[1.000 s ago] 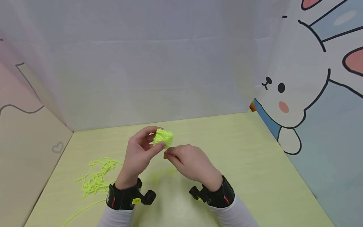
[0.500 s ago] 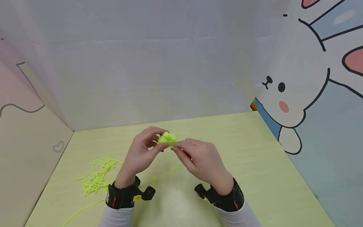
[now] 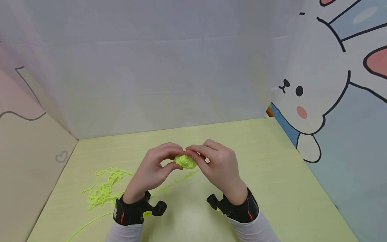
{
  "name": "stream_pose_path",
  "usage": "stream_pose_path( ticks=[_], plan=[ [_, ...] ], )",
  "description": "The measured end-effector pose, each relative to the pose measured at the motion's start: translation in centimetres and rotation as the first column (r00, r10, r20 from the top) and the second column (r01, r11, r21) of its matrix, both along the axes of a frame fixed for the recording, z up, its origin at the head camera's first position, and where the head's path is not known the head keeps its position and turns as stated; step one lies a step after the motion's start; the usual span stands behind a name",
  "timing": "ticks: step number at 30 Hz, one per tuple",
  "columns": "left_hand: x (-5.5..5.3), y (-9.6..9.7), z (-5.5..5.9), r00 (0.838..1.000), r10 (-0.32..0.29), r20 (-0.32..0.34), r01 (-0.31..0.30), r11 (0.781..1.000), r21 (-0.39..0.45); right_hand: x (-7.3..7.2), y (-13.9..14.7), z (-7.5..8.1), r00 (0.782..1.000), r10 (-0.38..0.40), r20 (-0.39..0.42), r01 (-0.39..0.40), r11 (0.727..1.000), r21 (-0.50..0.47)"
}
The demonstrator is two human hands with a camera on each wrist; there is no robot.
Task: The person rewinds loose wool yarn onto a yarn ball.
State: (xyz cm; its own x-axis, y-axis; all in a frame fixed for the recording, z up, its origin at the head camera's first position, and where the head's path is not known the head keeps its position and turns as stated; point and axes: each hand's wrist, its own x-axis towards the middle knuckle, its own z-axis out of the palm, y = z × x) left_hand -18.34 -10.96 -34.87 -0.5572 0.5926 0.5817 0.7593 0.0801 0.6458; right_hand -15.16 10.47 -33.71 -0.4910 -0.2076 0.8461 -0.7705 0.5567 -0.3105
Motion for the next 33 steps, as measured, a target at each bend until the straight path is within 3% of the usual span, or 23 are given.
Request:
stream_pose_path(
  ticks=[6,14,19,22,27,31,33],
  plan=[
    [0.3,0.2,0.2,0.999,-0.041,0.036,0.039,0.998,0.053,-0.2,-0.2,-0.3,0.995,0.05,0.088,-0.045,0.997,-0.056],
    [-0.1,0.4,0.0,0.997,-0.063,-0.044,0.068,0.988,0.137,-0.7,-0.3,-1.2,0.954,0.104,0.281,-0.089,0.994,-0.065],
    [-0.1,0.3,-0.3,0.997,-0.014,0.073,-0.001,0.978,0.206,-0.9,-0.5,-1.6,0.945,0.044,0.324,-0.047,0.999,0.002],
    [-0.1,0.1,-0.3,0.983,0.019,0.184,-0.068,0.963,0.261,-0.9,-0.8,-1.7,0.936,-0.005,0.351,-0.036,0.993,0.111],
    [0.0,-0.1,0.1,0.938,0.098,0.332,-0.203,0.932,0.299,-0.7,-1.2,-1.6,0.926,-0.016,0.378,-0.088,0.963,0.256],
    [0.2,-0.1,1.1,0.909,0.157,0.386,-0.283,0.912,0.296,-0.3,-1.3,-1.4,0.916,-0.012,0.4,-0.127,0.939,0.319],
    [0.1,0.0,1.1,0.897,0.182,0.402,-0.316,0.901,0.297,0.0,-1.4,-1.2,0.913,-0.004,0.409,-0.151,0.926,0.347]
  ],
)
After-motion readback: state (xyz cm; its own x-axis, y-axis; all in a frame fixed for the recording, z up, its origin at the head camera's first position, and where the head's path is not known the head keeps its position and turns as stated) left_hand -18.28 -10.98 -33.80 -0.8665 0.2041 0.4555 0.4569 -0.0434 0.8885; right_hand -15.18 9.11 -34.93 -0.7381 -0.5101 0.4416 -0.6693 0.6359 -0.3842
